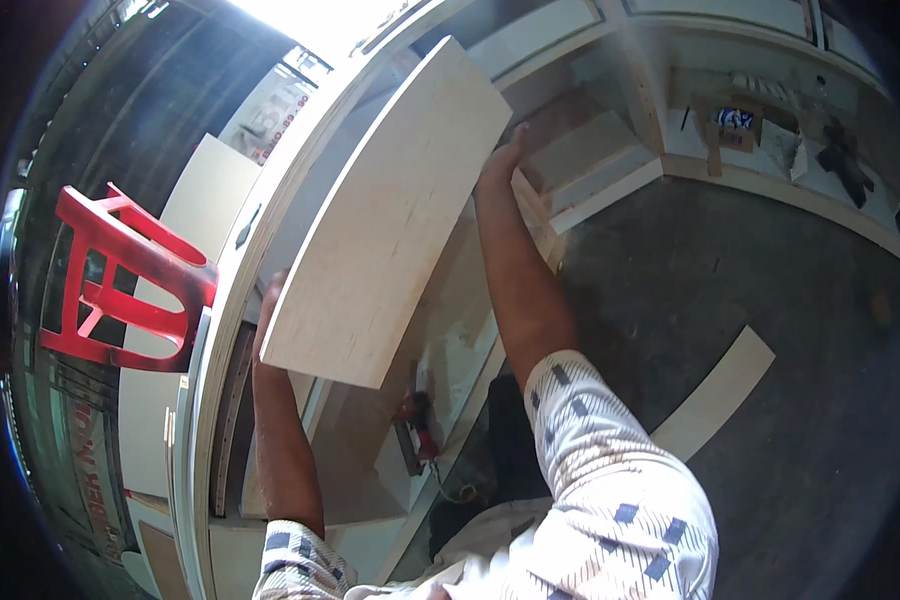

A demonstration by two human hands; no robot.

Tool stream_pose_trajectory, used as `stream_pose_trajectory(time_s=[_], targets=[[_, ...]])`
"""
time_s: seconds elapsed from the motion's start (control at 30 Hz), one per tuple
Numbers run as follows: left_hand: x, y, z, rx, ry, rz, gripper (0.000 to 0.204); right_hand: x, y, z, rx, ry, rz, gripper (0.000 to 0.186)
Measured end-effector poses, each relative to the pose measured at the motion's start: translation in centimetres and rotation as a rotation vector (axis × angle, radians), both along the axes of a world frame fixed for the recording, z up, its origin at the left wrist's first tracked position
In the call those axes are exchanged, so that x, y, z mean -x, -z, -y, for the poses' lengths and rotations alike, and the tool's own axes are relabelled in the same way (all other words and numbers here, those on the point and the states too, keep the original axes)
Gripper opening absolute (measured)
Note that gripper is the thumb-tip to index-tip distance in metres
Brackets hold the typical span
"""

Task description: The person builds a drawer by hammering a piece of wood at a workbench and then installing the drawer and its face into a cabinet using a nail gun.

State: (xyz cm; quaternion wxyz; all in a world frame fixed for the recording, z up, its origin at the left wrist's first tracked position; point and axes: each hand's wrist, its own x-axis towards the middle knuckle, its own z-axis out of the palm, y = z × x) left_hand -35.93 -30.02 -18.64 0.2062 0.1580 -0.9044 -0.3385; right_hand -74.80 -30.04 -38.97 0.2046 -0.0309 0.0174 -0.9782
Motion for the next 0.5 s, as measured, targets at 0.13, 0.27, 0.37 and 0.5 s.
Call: stream_pose_trajectory(time_s=[0.13, 0.27, 0.37, 0.5], targets=[[-0.3, -0.2, 1.7, 0.012, -0.209, 0.079, 0.05, -3.9, -2.1, -1.1, 0.18, -0.086, 0.033, 0.076], [-1.1, -0.7, 1.8, 0.085, -0.361, -0.061, 0.048, -9.5, -3.5, -4.9, -0.332, 0.009, -0.086, 0.064], [-1.9, -0.1, 4.4, 0.332, -0.417, -0.306, 0.043, -17.3, -2.9, -4.2, -0.757, 0.296, -0.31, 0.053], [-4.3, -0.1, 2.4, 0.206, -0.503, -0.553, 0.032, -22.9, -3.5, -3.1, -0.922, 0.52, -0.429, 0.049]])
